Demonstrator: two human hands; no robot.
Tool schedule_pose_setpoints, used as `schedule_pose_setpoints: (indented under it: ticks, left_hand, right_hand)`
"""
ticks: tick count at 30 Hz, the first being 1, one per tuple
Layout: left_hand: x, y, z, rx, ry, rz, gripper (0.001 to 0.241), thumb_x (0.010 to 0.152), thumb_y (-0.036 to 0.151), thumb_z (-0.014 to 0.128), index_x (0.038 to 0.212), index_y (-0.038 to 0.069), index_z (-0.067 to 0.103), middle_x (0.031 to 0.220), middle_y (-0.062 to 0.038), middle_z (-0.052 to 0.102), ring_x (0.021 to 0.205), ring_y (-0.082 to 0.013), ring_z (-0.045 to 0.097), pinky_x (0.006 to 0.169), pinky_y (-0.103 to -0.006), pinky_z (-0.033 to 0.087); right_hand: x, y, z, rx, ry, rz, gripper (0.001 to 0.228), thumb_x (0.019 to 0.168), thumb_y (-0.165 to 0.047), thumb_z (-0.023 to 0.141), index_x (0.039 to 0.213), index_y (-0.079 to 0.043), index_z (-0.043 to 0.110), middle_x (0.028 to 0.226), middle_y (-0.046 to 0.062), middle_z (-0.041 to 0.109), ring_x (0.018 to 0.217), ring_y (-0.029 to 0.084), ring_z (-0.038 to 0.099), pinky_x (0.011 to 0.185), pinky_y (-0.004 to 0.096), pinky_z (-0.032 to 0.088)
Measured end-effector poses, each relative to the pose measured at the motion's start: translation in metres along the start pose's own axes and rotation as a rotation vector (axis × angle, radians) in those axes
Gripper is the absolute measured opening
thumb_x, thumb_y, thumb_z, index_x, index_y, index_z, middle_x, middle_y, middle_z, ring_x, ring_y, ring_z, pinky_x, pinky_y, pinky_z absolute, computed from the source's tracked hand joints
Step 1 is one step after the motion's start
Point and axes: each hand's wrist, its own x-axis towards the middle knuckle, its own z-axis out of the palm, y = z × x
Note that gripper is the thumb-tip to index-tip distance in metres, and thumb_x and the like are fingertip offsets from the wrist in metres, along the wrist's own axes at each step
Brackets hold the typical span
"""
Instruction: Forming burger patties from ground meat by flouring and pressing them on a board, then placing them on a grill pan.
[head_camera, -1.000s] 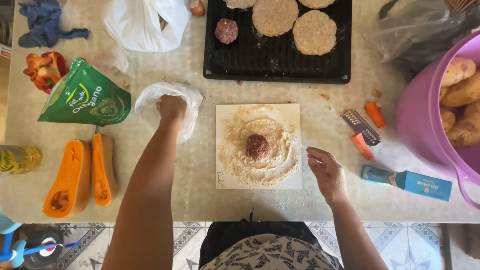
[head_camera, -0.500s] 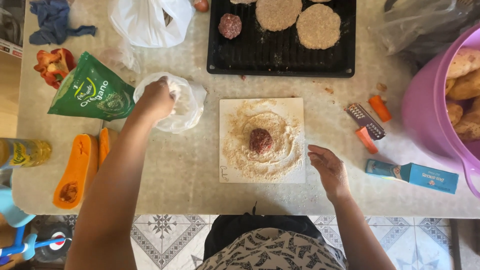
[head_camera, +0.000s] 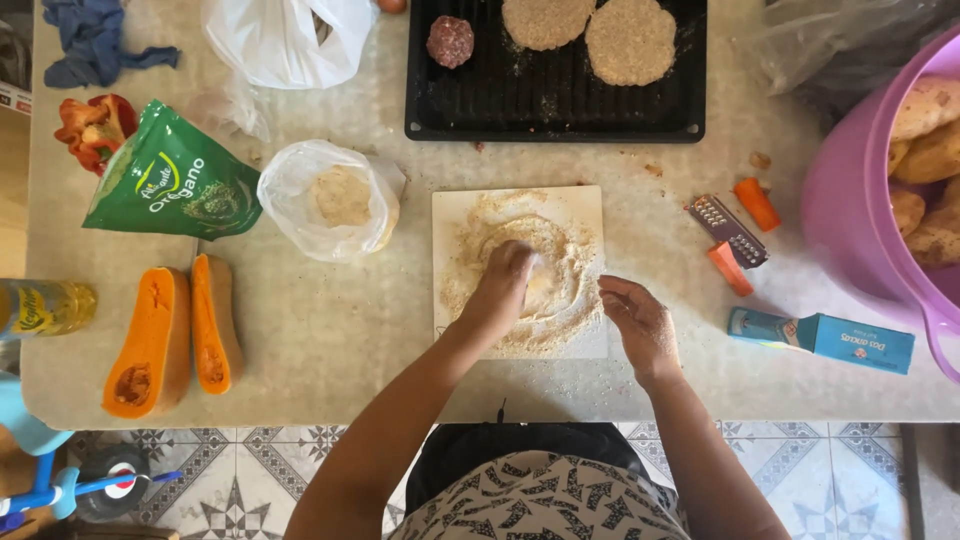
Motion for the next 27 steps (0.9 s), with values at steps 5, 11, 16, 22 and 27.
schedule_pose_setpoints:
  ticks: [5,11,16,22,27]
  left_hand:
    - [-0.007,0.007,-0.019,0.016,0.036,0.029,0.039,0.075,-0.002,0.068,0.112,0.000,0.057,0.106,-0.018,0.057,0.107,-0.0343,0.057,0.093,-0.0421,0.048]
    - [0.010,0.014,-0.001,0.274,-0.021,0.074,0.047,0.074,0.019,0.074,0.116,0.003,0.061,0.116,-0.016,0.060,0.120,-0.0358,0.051,0.101,-0.0522,0.041]
    - [0.051,0.022,-0.026,0.459,-0.545,0.105,0.057,0.093,0.042,0.039,0.135,0.004,0.048,0.145,-0.013,0.043,0.141,-0.0334,0.026,0.118,-0.0460,0.016]
    - [0.068,0.027,-0.032,0.601,-0.817,0.129,0.081,0.089,0.049,0.046,0.149,0.001,0.019,0.156,-0.020,0.013,0.145,-0.0377,0.006,0.118,-0.0507,0.004]
    - [0.087,0.019,-0.024,0.517,-0.918,0.044,0.092,0.086,0.065,0.036,0.149,0.007,0.003,0.156,-0.017,-0.006,0.142,-0.0351,-0.007,0.113,-0.0530,-0.003]
  right_hand:
    - [-0.003,0.001,-0.003,0.006,0.011,0.017,0.029,0.092,-0.010,0.059,0.118,0.002,0.062,0.108,0.022,0.061,0.107,0.027,0.057,0.092,0.040,0.048]
    - [0.002,0.011,0.004,-0.046,-0.001,-0.047,0.026,0.090,-0.007,0.060,0.114,0.003,0.063,0.114,0.022,0.062,0.111,0.031,0.059,0.092,0.043,0.048]
    - [0.001,-0.009,0.005,-0.161,-0.031,-0.042,0.027,0.094,-0.013,0.055,0.117,0.000,0.062,0.120,0.020,0.060,0.114,0.035,0.058,0.095,0.046,0.047]
    - [0.011,-0.001,0.003,-0.223,0.001,0.013,0.029,0.094,-0.018,0.054,0.117,-0.002,0.064,0.122,0.018,0.061,0.115,0.035,0.058,0.096,0.047,0.047]
    - [0.021,-0.009,-0.001,-0.090,0.040,0.071,0.031,0.089,-0.013,0.053,0.116,-0.006,0.064,0.122,0.008,0.063,0.110,0.021,0.062,0.093,0.033,0.050]
